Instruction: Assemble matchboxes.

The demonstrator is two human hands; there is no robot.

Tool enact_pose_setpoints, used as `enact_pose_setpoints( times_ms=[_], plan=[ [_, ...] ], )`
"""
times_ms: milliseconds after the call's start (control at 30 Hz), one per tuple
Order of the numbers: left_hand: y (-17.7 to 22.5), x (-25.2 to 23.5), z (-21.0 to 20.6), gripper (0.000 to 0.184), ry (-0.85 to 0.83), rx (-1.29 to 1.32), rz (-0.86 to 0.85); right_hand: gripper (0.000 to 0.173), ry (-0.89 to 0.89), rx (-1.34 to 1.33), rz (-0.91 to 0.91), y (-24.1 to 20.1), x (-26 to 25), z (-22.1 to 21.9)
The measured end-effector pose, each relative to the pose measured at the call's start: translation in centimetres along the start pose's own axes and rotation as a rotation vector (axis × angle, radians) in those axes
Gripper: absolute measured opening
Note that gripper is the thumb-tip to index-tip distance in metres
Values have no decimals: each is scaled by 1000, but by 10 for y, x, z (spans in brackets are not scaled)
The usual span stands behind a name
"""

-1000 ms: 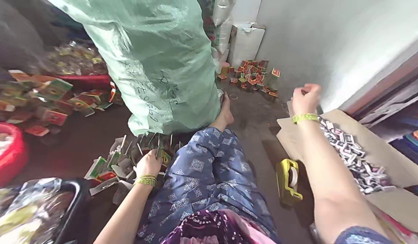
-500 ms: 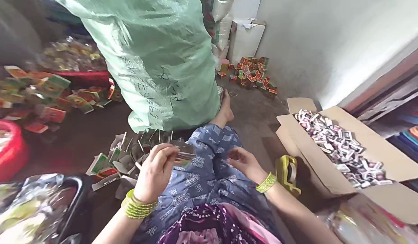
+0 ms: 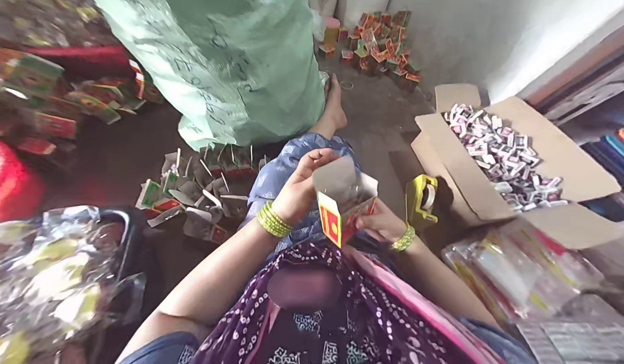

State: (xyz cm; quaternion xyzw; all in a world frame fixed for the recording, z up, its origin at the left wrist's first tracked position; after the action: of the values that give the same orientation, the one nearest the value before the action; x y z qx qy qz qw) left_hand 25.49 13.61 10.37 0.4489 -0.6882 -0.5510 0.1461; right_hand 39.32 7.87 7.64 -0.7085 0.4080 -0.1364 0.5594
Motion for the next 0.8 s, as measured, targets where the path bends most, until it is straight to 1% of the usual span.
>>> enact_pose_setpoints(
  times_ms=[33,67,133,200,233,267,300,367,400,433,467,500,567,667,733,800],
  plan=[
    [-15,1,4,41,63,-6,58,51,109,87,31,-2,6,10],
    [-29,2,5,46,88,-8,96,55,210,171,65,-4,10,18],
    [-58,5,3,70,10,-25,109,57,337,358,122,-9,18,28],
    [-78,9,-3,75,-91,-90,75,55,435,497,136,-3,27,34],
    [-84,11,-7,84,-130,-162,66,53,460,560,123,4,30,36],
    [-88,12,-9,89,-129,-259,48,51,466,615,98,12,32,37],
    [-91,12,-7,90,-98,-365,27,50,445,657,71,19,33,35],
    [-94,15,-3,85,-69,-562,7,52,344,722,-6,28,34,33],
    [-96,15,-2,82,-86,-605,11,56,289,745,-58,27,36,38],
    [-98,15,0,77,-105,-631,18,58,284,780,-117,22,39,47],
    [-99,15,2,73,-121,-652,25,61,330,855,-193,10,45,62],
    [-100,15,5,72,-128,-669,29,63,418,946,-285,-8,54,80],
    [-103,16,12,70,-111,-676,56,59,693,1121,-432,-59,81,123],
    [-111,16,22,69,-70,-695,129,64,1073,1417,-532,-146,132,190],
    [-114,14,23,68,-69,-688,157,68,1267,1510,-670,-185,175,235],
    [-115,14,24,69,-71,-700,169,81,1392,1499,-865,-201,218,277]
  ],
)
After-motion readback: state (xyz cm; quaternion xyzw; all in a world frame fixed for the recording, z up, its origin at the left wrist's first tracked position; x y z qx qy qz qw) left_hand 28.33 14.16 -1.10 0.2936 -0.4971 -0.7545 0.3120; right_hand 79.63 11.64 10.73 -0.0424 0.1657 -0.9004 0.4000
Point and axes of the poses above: each hand's wrist, its own x-axis away from the middle knuckle, its own z-axis out of the back of the hand, y = z × x, the point moved 9 cm from there along -x, towards the middle knuckle, and after that the axes turned 9 degrees about -y, right-handed, at the moved point
